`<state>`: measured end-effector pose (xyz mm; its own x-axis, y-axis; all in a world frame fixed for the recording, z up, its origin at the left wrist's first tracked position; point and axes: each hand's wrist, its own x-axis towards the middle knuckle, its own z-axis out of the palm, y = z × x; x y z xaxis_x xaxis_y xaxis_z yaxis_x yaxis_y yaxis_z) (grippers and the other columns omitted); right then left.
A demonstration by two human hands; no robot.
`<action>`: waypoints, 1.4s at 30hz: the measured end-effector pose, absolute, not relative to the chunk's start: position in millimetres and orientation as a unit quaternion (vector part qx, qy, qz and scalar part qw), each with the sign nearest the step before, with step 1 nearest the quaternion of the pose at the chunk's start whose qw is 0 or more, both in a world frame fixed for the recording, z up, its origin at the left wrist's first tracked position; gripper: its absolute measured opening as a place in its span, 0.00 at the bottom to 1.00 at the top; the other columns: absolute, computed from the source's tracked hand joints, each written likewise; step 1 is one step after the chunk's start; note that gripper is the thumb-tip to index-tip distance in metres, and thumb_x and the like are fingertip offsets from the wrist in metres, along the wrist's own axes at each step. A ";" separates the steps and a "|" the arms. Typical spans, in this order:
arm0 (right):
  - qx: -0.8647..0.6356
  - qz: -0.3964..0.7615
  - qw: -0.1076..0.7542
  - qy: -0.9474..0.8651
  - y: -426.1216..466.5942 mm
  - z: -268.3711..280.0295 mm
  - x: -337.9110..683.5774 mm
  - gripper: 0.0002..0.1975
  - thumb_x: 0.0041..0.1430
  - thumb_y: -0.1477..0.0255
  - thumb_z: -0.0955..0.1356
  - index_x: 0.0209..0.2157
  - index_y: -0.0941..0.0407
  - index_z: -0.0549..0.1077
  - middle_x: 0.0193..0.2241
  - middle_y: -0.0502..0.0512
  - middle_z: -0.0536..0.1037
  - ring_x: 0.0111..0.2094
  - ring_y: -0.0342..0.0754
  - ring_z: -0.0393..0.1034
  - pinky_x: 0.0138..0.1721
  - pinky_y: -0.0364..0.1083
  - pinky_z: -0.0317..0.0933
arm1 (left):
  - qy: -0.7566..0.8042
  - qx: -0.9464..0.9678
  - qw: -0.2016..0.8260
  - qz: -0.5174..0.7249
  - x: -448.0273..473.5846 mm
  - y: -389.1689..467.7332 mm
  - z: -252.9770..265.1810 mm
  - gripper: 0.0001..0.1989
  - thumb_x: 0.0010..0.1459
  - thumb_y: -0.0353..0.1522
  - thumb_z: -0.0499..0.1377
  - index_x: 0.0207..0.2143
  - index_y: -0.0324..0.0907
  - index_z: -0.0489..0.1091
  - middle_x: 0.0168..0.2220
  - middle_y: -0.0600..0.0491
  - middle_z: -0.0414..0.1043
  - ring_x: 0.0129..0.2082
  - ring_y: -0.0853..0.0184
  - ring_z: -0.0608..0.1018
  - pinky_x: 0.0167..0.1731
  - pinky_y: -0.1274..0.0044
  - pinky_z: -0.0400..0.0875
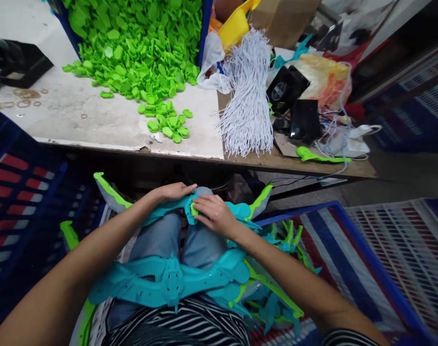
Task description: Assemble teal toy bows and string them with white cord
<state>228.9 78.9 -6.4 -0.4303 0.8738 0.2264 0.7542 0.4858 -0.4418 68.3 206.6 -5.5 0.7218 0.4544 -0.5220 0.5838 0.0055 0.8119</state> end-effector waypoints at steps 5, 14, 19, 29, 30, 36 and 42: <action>-0.523 0.125 0.244 -0.807 71.0 -28.0 223.4 0.14 0.62 0.64 0.63 0.45 0.54 0.75 0.47 0.59 0.76 0.53 0.55 0.64 0.49 0.56 0.60 | 0.371 0.705 0.600 -0.065 68.0 205.1 -6.7 0.35 0.47 0.62 0.49 0.15 0.39 0.63 0.14 0.54 0.60 0.19 0.70 0.61 0.20 0.77 0.54; -0.620 0.159 0.238 -0.730 66.4 -28.2 217.1 0.15 0.56 0.61 0.69 0.44 0.50 0.75 0.53 0.57 0.71 0.55 0.56 0.62 0.54 0.58 0.54 | 0.261 0.748 0.606 -0.077 62.3 208.3 -7.0 0.31 0.41 0.55 0.60 0.31 0.35 0.73 0.26 0.53 0.69 0.28 0.68 0.67 0.27 0.79 0.59; -0.670 0.225 0.245 -0.664 73.6 -26.6 213.2 0.33 0.48 0.59 0.73 0.54 0.53 0.64 0.49 0.58 0.73 0.52 0.56 0.64 0.51 0.55 0.56 | 0.276 0.767 0.571 -0.099 64.7 207.8 -4.5 0.24 0.38 0.48 0.65 0.29 0.36 0.71 0.24 0.56 0.67 0.26 0.68 0.67 0.25 0.79 0.57; -0.658 0.165 0.223 -0.700 64.7 -29.6 200.9 0.35 0.52 0.59 0.71 0.58 0.57 0.61 0.52 0.63 0.70 0.53 0.58 0.60 0.53 0.55 0.51 | 0.303 0.770 0.555 -0.087 62.7 199.1 -2.0 0.25 0.36 0.49 0.65 0.29 0.37 0.69 0.24 0.57 0.64 0.25 0.69 0.66 0.24 0.79 0.58; -0.653 0.176 0.219 -0.703 65.9 -30.3 202.5 0.35 0.52 0.59 0.70 0.59 0.57 0.60 0.53 0.62 0.69 0.54 0.58 0.59 0.53 0.55 0.51 | 0.302 0.769 0.557 -0.088 62.1 199.4 -2.5 0.25 0.37 0.49 0.65 0.29 0.37 0.69 0.24 0.57 0.64 0.25 0.69 0.66 0.25 0.79 0.58; -0.650 0.201 0.176 -0.711 74.2 -28.1 211.6 0.40 0.53 0.55 0.69 0.62 0.56 0.55 0.53 0.63 0.69 0.53 0.59 0.59 0.50 0.55 0.52 | 0.286 0.759 0.578 -0.092 63.6 201.1 -4.3 0.26 0.37 0.48 0.65 0.32 0.35 0.71 0.26 0.56 0.66 0.27 0.69 0.66 0.27 0.78 0.60; -0.653 0.154 0.176 -0.721 73.9 -27.9 204.5 0.40 0.52 0.55 0.70 0.60 0.60 0.58 0.50 0.64 0.71 0.50 0.59 0.61 0.48 0.55 0.53 | 0.288 0.782 0.547 -0.081 64.2 203.0 -4.1 0.28 0.38 0.45 0.66 0.38 0.35 0.72 0.27 0.56 0.69 0.27 0.67 0.69 0.28 0.78 0.61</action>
